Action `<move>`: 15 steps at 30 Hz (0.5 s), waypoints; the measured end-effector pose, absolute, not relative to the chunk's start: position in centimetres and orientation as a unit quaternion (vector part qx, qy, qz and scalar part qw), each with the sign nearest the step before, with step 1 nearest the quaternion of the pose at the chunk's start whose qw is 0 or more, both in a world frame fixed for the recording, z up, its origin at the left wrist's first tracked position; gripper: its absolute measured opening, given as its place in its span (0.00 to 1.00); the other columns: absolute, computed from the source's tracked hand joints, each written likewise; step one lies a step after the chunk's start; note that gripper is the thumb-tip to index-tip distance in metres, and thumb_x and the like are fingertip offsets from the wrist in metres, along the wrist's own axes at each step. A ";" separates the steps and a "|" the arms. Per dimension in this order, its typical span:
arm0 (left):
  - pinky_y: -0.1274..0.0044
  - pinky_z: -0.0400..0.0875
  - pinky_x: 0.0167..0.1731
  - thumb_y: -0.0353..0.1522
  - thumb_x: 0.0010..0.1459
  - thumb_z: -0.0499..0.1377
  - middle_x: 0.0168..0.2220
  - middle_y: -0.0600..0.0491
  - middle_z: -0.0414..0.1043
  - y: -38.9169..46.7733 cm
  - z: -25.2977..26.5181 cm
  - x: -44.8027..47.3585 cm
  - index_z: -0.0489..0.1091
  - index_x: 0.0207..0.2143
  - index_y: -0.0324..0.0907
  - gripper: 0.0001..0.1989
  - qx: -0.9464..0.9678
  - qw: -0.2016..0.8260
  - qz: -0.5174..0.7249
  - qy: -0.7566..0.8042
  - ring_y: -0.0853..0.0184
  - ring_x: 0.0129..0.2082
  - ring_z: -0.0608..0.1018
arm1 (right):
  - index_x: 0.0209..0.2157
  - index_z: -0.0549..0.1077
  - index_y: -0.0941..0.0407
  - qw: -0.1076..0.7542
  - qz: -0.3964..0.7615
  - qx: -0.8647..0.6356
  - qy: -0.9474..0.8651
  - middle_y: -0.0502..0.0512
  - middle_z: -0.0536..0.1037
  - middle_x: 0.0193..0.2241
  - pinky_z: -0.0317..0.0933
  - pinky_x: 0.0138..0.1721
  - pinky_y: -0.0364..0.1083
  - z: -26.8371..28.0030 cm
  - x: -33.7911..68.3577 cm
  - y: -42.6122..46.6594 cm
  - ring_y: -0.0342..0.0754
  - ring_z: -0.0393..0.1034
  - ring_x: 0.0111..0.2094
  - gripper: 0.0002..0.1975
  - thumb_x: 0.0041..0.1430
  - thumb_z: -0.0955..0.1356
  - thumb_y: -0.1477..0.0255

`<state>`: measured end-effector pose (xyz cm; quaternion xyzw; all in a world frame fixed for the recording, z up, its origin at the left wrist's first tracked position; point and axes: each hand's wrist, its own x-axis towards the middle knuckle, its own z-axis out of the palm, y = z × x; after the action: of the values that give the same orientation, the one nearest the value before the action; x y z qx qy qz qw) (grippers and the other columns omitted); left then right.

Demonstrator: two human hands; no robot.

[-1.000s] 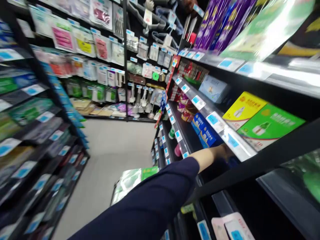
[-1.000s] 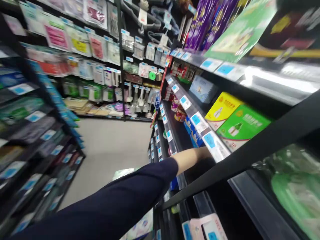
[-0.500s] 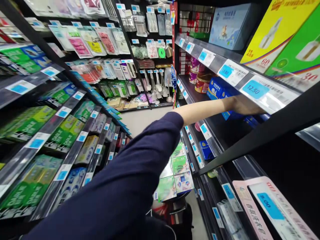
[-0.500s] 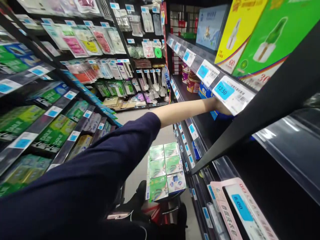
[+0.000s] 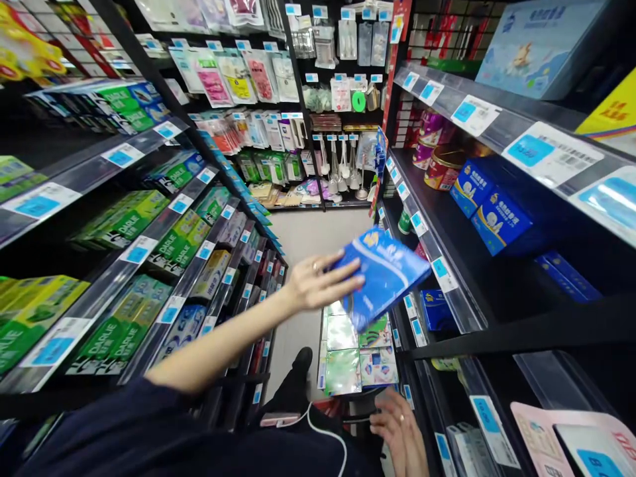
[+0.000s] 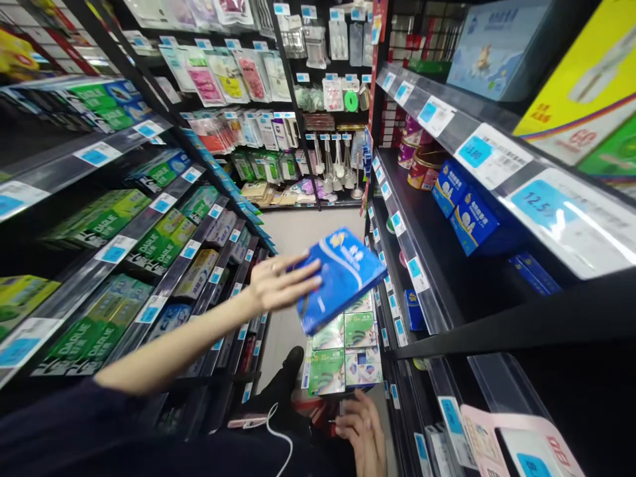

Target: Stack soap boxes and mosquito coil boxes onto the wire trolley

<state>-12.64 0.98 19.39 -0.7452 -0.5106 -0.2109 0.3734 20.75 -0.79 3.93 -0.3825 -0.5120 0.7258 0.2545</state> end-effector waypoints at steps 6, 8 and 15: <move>0.68 0.71 0.47 0.36 0.60 0.56 0.56 0.59 0.68 -8.2 7.6 -3.4 0.65 0.55 0.56 0.20 -0.723 0.235 -0.137 -0.635 0.56 0.54 0.71 | 0.52 0.62 0.49 0.198 0.803 -0.458 -0.326 0.57 0.73 0.49 0.68 0.43 0.54 6.6 15.6 1.2 0.55 0.72 0.45 0.33 0.48 0.71 0.51; 0.66 0.70 0.49 0.34 0.62 0.54 0.57 0.56 0.67 -9.6 4.0 -0.9 0.61 0.58 0.56 0.22 -0.708 0.125 -0.114 -0.685 0.55 0.54 0.71 | 0.50 0.62 0.50 0.154 0.781 -0.504 -0.335 0.56 0.74 0.47 0.68 0.43 0.53 4.4 15.7 1.4 0.56 0.71 0.47 0.34 0.44 0.74 0.54; 0.70 0.69 0.49 0.30 0.57 0.56 0.58 0.50 0.66 -6.9 -5.4 -3.9 0.61 0.59 0.49 0.26 -0.608 -0.303 -0.122 -0.723 0.58 0.55 0.70 | 0.49 0.66 0.54 0.085 0.635 -0.639 -0.426 0.59 0.77 0.42 0.64 0.50 0.58 -11.0 22.7 5.0 0.66 0.66 0.52 0.45 0.29 0.74 0.44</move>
<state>-3.94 -6.92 -5.44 -0.6084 -0.7232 -0.1222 -0.3031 22.74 4.98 -11.04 -0.6387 -0.4263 0.6348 0.0855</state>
